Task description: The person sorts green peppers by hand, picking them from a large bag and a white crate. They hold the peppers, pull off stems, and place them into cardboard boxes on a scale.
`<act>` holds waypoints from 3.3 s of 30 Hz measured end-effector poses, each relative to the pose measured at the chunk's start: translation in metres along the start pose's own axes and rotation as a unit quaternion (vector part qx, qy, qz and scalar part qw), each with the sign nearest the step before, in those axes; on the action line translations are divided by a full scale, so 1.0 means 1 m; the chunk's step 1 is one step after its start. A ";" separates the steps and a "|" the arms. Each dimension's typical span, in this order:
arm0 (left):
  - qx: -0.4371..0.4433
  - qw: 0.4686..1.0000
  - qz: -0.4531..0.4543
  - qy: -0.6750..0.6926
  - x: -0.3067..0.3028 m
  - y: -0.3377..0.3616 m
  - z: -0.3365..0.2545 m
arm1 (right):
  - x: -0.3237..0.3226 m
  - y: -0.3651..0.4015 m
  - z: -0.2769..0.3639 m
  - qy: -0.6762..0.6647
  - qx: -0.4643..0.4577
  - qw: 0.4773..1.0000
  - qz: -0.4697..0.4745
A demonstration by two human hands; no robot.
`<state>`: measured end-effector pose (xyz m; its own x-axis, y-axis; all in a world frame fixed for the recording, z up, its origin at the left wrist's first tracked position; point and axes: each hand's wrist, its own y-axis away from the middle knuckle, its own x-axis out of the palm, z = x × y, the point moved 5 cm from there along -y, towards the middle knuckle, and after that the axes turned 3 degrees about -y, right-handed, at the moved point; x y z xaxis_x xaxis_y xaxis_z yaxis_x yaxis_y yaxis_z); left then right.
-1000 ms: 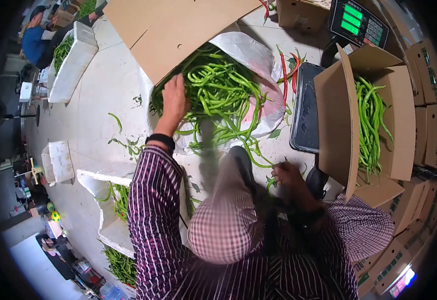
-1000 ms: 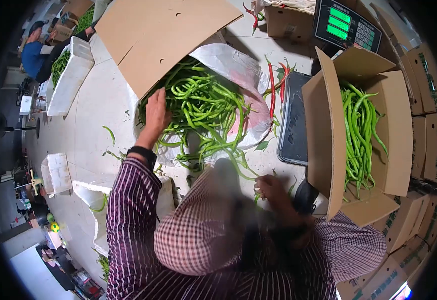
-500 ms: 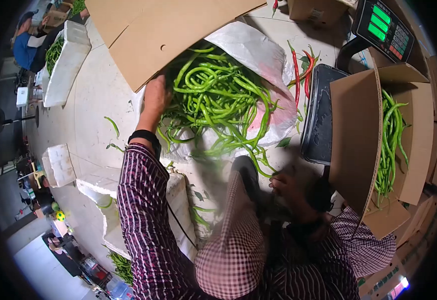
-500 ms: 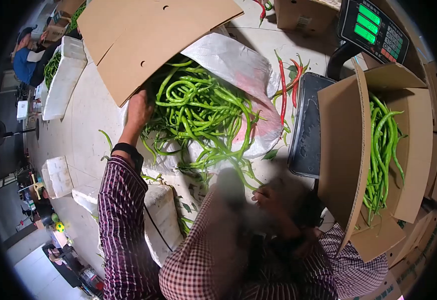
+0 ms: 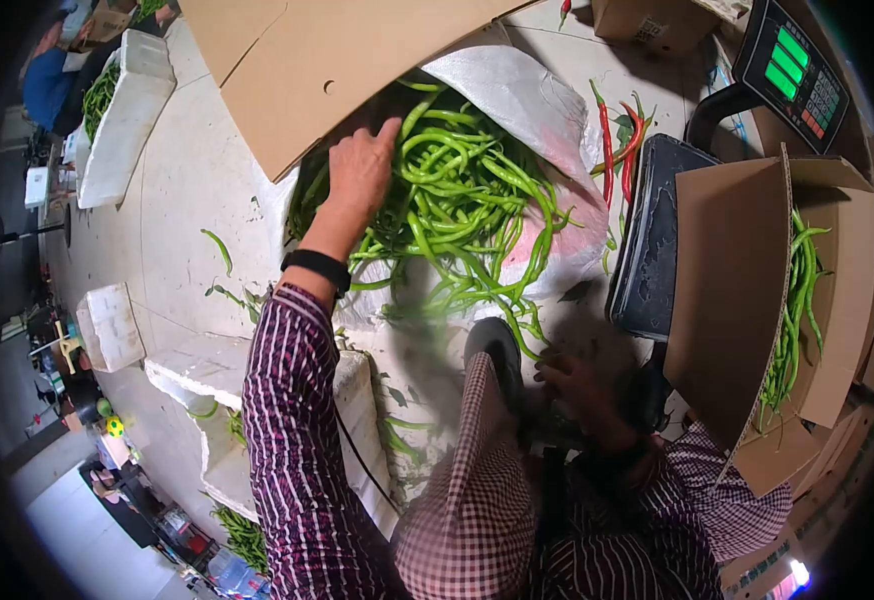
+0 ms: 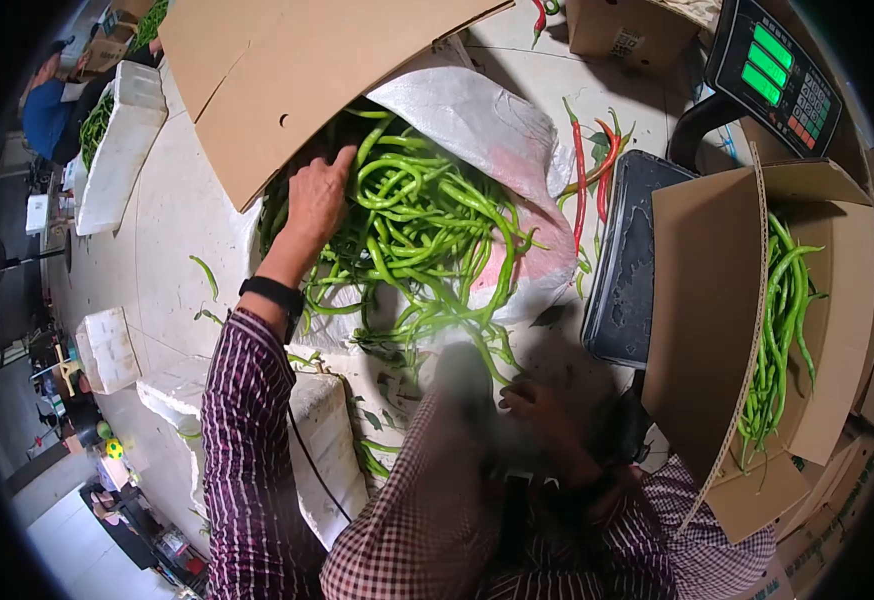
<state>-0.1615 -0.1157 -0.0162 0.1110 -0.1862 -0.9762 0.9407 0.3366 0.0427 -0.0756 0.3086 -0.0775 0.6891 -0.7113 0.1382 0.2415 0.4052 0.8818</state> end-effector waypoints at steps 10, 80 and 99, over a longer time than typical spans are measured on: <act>0.123 0.974 -0.177 0.062 -0.029 -0.002 -0.004 | -0.017 -0.014 -0.002 -0.087 0.017 0.994 -0.067; 0.040 0.358 0.013 0.933 -0.359 0.180 -0.079 | -0.035 0.224 0.184 -0.413 -0.360 0.786 0.285; 0.038 0.159 0.122 0.979 -0.337 0.229 -0.181 | -0.060 0.261 0.150 -0.455 -0.347 0.715 0.402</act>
<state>-0.0418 0.1912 0.2844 -0.0955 0.4932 0.8647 0.9943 0.0878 0.0598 -0.1564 0.3712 0.2116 0.1427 -0.0393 0.9890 0.5154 0.8560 -0.0404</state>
